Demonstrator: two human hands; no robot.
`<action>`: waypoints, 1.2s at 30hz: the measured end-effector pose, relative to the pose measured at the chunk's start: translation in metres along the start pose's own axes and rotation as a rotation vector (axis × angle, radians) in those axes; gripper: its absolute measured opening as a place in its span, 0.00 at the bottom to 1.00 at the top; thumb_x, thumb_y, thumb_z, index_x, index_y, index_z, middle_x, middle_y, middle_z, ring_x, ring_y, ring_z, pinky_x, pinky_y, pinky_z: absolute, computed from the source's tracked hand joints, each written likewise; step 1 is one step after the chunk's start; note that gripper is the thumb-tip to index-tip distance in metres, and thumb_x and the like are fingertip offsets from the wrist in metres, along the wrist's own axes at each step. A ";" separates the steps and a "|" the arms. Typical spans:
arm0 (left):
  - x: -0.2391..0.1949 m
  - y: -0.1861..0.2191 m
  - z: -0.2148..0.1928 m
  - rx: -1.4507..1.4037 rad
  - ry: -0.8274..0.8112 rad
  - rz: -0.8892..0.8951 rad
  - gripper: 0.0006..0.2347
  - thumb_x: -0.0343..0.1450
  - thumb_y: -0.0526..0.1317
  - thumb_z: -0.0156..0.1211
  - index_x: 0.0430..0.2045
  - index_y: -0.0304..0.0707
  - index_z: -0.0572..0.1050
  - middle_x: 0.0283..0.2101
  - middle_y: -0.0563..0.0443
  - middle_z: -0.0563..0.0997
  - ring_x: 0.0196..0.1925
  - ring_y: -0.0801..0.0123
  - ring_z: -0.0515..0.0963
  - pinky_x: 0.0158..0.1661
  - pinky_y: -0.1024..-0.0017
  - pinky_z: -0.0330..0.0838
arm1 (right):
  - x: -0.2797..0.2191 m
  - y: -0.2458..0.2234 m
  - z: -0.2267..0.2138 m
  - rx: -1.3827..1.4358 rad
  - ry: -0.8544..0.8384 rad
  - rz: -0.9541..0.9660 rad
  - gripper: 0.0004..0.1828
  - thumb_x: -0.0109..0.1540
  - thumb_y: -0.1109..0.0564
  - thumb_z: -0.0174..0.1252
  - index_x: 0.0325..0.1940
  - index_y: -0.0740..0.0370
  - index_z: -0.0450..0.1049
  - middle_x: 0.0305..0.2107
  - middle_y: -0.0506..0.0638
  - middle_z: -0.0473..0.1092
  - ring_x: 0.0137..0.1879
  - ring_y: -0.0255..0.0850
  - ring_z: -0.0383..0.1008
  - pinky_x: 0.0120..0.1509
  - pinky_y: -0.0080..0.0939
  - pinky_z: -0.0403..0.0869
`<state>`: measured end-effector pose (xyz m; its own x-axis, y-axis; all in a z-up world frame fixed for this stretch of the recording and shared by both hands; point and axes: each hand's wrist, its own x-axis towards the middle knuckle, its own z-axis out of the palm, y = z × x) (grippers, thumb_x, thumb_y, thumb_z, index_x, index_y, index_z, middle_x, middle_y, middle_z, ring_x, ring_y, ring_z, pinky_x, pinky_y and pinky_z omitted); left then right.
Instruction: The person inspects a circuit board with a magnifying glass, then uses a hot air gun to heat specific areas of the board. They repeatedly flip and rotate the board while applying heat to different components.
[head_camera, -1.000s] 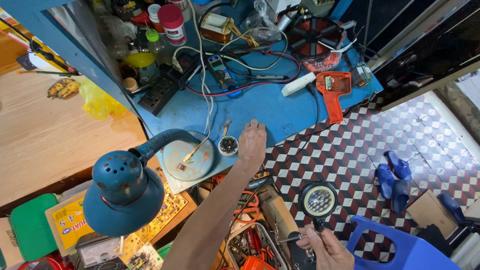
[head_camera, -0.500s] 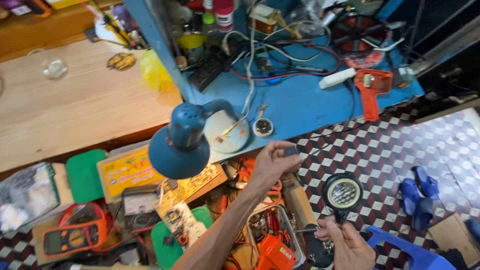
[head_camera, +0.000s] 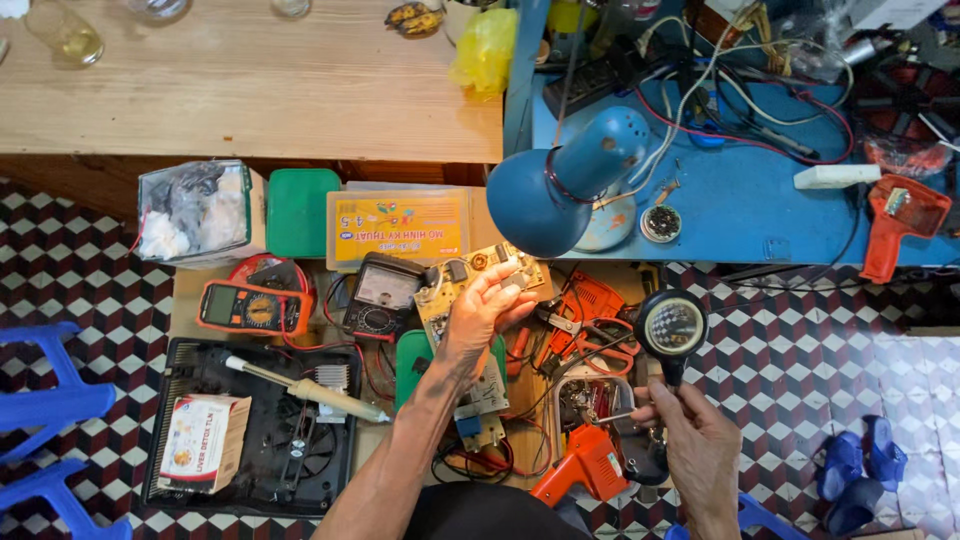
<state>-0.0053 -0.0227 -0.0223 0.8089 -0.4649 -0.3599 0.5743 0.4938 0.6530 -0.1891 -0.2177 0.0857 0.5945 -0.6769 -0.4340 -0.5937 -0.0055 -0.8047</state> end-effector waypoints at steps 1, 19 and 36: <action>0.001 0.000 -0.003 0.007 0.001 0.009 0.21 0.73 0.35 0.58 0.61 0.28 0.65 0.49 0.43 0.80 0.49 0.65 0.83 0.50 0.74 0.80 | 0.000 -0.005 0.005 -0.011 -0.018 -0.038 0.13 0.67 0.57 0.56 0.41 0.71 0.80 0.36 0.58 0.81 0.35 0.36 0.79 0.40 0.35 0.77; 0.010 -0.014 -0.013 0.058 -0.085 0.011 0.20 0.73 0.32 0.60 0.61 0.29 0.67 0.43 0.45 0.82 0.38 0.75 0.82 0.36 0.82 0.77 | 0.004 -0.024 0.084 -0.101 -0.261 -0.035 0.14 0.66 0.51 0.57 0.43 0.63 0.82 0.21 0.51 0.75 0.21 0.33 0.73 0.21 0.34 0.71; 0.000 -0.003 -0.007 0.017 -0.096 0.077 0.21 0.68 0.27 0.62 0.57 0.33 0.72 0.46 0.48 0.85 0.47 0.71 0.84 0.44 0.77 0.82 | -0.001 -0.030 0.124 -0.213 -0.214 -0.260 0.13 0.64 0.52 0.60 0.49 0.57 0.82 0.23 0.44 0.77 0.22 0.29 0.72 0.22 0.29 0.69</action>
<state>-0.0060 -0.0195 -0.0292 0.8343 -0.4946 -0.2435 0.5081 0.5184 0.6878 -0.1045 -0.1261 0.0603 0.8260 -0.4642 -0.3199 -0.4946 -0.3244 -0.8063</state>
